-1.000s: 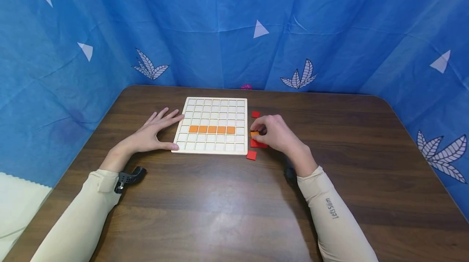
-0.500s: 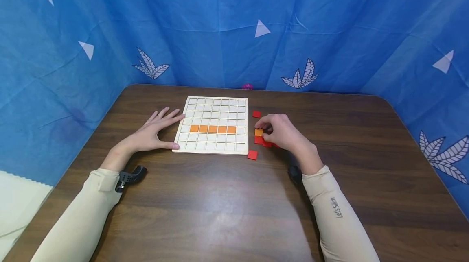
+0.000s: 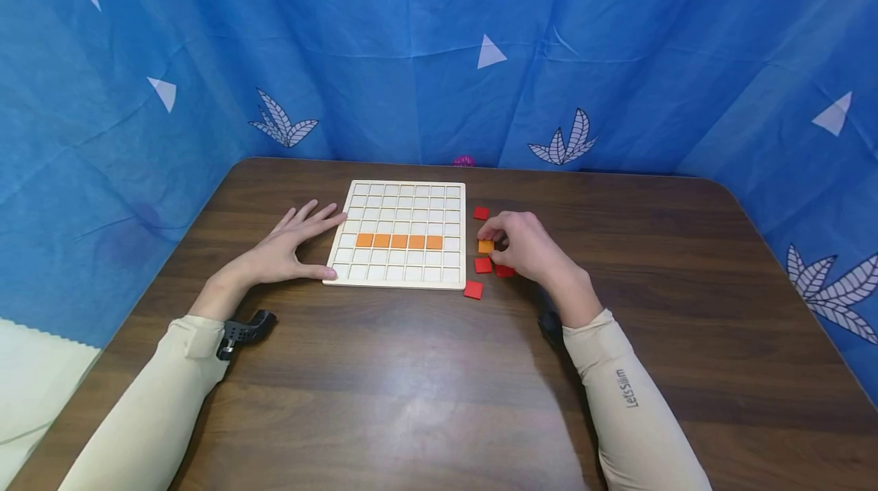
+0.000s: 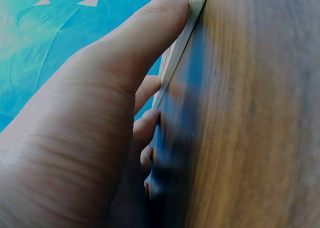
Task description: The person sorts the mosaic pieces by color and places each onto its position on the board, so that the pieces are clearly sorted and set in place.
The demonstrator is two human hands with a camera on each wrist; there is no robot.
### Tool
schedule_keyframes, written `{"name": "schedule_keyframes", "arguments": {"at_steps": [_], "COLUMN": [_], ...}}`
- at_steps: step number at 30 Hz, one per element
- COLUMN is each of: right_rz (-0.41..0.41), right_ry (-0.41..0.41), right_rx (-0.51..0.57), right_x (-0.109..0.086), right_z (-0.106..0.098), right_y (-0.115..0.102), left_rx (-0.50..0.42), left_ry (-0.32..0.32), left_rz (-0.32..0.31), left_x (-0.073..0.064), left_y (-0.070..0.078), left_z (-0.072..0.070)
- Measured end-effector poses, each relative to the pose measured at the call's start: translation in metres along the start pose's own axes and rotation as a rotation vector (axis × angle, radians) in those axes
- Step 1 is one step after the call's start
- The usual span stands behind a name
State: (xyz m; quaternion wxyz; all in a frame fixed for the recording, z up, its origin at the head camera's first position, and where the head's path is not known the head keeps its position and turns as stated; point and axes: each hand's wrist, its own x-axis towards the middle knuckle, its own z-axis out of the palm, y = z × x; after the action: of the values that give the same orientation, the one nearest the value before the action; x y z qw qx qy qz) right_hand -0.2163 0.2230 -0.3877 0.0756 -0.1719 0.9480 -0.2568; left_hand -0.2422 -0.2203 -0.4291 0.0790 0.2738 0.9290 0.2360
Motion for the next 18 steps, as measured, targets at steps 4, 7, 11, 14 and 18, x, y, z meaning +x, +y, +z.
{"name": "schedule_keyframes", "arguments": {"at_steps": [4, 7, 11, 14, 18], "right_rz": [-0.014, -0.031, -0.054, -0.071, -0.104], "right_ry": [0.037, 0.073, 0.094, 0.093, 0.095], "right_rx": [-0.027, -0.040, -0.021, -0.006, 0.001], "right_x": [0.000, 0.000, 0.003, 0.007, 0.014], "right_z": [0.000, -0.001, -0.002, -0.001, 0.002], "right_y": [-0.001, -0.002, -0.008, -0.015, -0.026], "left_rx": [-0.003, -0.002, 0.000, -0.001, -0.001], "left_ry": [0.005, 0.007, 0.011, 0.013, 0.005], "left_rz": [0.006, 0.009, 0.010, 0.010, 0.009], "left_x": [0.000, 0.000, 0.000, 0.000, 0.000], "left_y": [0.000, -0.001, 0.000, 0.000, 0.000], "left_z": [0.000, -0.001, -0.001, -0.001, -0.001]}}
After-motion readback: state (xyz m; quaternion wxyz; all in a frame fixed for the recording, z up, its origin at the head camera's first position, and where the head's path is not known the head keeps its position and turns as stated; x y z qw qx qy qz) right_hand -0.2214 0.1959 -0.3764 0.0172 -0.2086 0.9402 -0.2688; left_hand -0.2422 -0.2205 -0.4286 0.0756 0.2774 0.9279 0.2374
